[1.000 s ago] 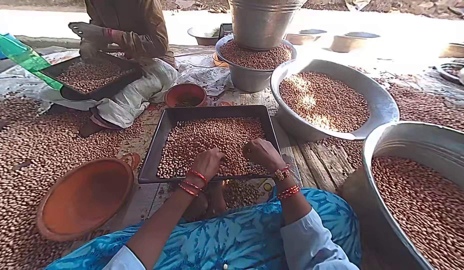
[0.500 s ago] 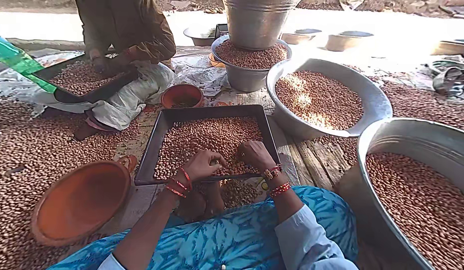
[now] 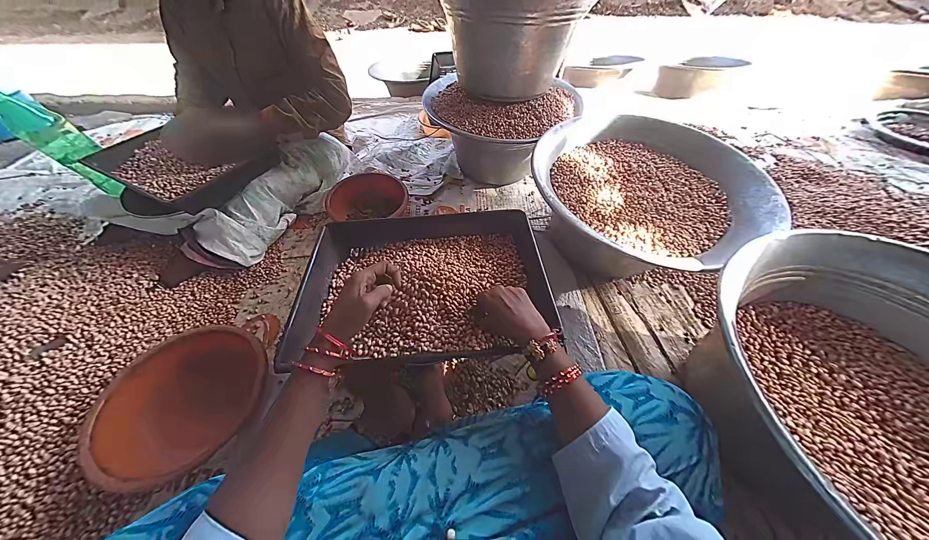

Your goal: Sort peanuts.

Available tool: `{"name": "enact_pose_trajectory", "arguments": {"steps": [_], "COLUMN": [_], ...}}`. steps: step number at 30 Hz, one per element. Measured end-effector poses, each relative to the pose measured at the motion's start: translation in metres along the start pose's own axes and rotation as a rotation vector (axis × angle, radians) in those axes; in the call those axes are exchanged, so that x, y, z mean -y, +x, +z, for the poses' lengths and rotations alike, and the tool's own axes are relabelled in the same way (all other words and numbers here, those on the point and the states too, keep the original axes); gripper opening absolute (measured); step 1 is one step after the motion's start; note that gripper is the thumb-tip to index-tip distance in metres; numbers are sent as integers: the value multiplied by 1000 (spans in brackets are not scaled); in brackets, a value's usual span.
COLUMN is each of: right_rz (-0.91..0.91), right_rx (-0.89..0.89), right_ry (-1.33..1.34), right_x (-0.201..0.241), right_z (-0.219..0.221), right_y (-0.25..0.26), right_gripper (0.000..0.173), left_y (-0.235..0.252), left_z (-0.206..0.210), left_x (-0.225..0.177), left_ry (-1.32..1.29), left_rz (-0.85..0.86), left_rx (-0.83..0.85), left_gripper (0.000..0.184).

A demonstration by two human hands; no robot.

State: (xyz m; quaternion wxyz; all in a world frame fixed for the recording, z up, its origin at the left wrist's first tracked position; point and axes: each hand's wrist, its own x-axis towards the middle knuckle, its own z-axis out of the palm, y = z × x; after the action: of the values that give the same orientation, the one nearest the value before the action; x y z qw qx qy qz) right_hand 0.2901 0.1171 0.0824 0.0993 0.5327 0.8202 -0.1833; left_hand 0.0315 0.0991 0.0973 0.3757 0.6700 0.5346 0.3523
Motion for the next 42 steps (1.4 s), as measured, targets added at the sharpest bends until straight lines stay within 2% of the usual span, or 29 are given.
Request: {"name": "enact_pose_trajectory", "arguments": {"steps": [4,6,9,10,11,13,14,16,18,19,21,24,25,28,31,33,35,37,39,42], "right_rz": [-58,-249,-644,-684,-653,-421,-292,-98,10,49,113,152,156,179,177,171,175,182,199,209], "right_rx": [2,-46,-119,-145,-211,-363,-383,-310,-212,-167,-109,-64,-51,-31,-18,2,22,31,37,29], "right_ry": [44,171,589,702,745,635,547,410,333,294,205,114,90,81,85,71,61,51,40,32], "right_x": [-3,-8,-11,-12,-15,-26,-33,-43,-46,-44,-39,-30,-28,-24,-25,-24,-22,-21,-20,-19], "right_z": [0,-8,-28,-34,-38,-42,-41,-36,-28,-25,-20,-13,-11,-9,-9,-10,-10,-11,-12,-13], "right_y": [3,-4,-29,-36,-41,-41,-38,-27,-17,-13,-7,-1,1,2,0,0,0,-1,-3,-4], "right_gripper": [27,23,20,21,19,14,14,16,18,18,20,25,25,25,25,26,26,26,27,28], "left_y": [0,1,1,2,2,4,4,3,4,5,1,-1,1,11,17,13,8,6,4,4], "left_z": [-2,10,28,32,34,33,29,17,9,10,18,43,49,46,24,11,3,7,20,39], "left_x": [-6,-10,-8,-7,-5,-2,-1,4,14,16,9,4,5,11,17,17,10,-3,-17,-22], "left_ry": [473,600,707,726,738,710,650,404,24,-143,-260,-168,-87,230,384,462,495,572,720,859], "left_rz": [-100,-154,-195,-201,-206,-203,-194,-137,-67,-69,-127,-265,-288,-306,-408,-383,-325,-303,-357,-444], "left_rx": [183,255,294,307,321,321,301,218,161,163,246,502,532,350,143,88,176,340,442,494], "left_gripper": [19,21,25,25,25,23,22,18,10,16,25,31,32,34,41,40,30,26,26,29]}}
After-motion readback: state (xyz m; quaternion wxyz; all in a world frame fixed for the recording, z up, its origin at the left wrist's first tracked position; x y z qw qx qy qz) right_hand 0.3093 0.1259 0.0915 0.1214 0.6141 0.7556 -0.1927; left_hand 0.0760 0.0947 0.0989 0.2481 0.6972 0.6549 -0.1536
